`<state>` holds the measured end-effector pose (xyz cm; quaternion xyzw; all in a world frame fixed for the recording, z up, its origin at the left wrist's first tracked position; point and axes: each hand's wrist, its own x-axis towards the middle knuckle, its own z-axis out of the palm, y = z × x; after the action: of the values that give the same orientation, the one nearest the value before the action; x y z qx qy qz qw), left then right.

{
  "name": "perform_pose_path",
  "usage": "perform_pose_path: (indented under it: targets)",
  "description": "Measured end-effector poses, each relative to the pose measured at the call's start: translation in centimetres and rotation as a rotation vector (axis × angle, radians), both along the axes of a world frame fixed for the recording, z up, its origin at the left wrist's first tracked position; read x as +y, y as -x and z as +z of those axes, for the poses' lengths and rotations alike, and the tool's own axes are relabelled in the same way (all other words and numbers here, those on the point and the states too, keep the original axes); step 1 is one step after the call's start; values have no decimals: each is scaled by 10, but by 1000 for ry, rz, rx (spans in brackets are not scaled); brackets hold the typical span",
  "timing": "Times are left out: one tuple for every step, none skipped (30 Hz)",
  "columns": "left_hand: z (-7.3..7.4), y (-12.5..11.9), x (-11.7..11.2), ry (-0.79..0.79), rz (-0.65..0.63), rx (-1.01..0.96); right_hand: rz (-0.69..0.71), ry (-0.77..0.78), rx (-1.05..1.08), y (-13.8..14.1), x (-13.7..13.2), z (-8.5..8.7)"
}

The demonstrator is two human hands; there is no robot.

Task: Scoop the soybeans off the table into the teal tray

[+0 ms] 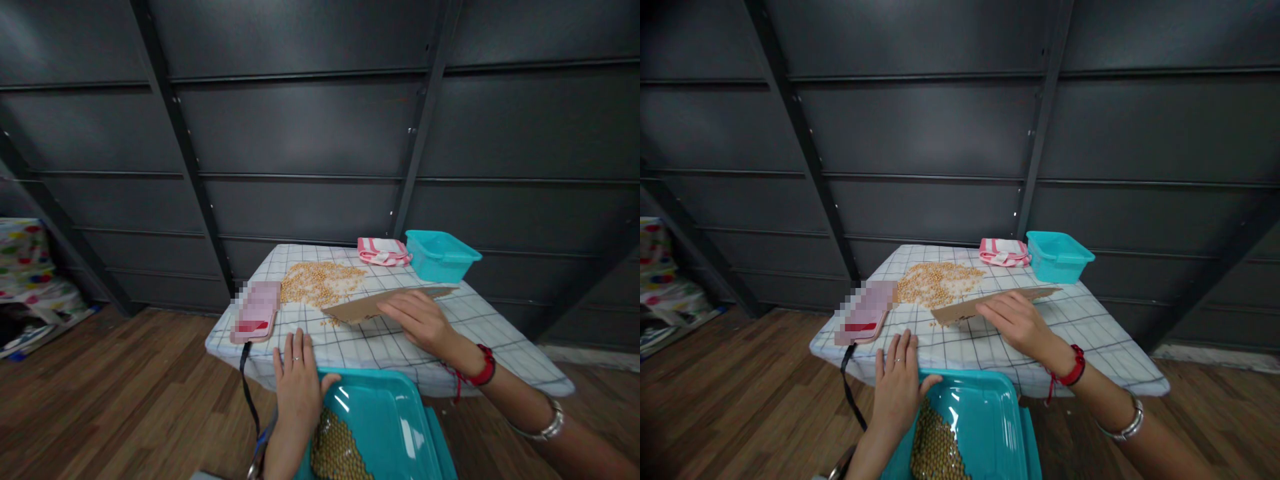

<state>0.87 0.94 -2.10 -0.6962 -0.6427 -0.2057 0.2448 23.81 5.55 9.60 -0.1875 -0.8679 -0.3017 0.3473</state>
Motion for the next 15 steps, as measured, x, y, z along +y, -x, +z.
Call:
perform_pose_path:
  targets:
    - [0,0,0,-1,-4,-3,2,12,-6,1,0,-1]
    - [0,0,0,-4,-8,-5,3,22,-12,2,1,-1]
    - [1,0,0,-6,-11,-6,4,26,-15,3,2,-2]
    - [1,0,0,-7,-12,-7,6,24,-14,4,3,-2]
    - [1,0,0,-5,-12,-8,5,19,-13,6,4,-2]
    - [1,0,0,0,-11,-8,5,11,-11,7,5,-2]
    - [1,0,0,6,-10,-8,3,4,-9,7,6,-1]
    - [2,1,0,13,-11,-5,-2,-1,-6,8,7,0]
    - [2,1,0,17,-15,0,-10,-2,-3,8,7,2]
    - [2,1,0,18,-18,7,-19,-2,-1,7,8,3]
    - [2,1,-1,16,-21,14,-26,-2,3,7,7,4]
    - [3,2,-1,11,-23,18,-32,-5,4,6,7,4]
    - [3,2,-1,6,-23,18,-36,-7,4,4,6,4]
    - [2,2,-1,1,-23,16,-39,-6,3,3,5,3]
    - [2,2,-1,-3,-22,10,-41,-1,0,3,4,2]
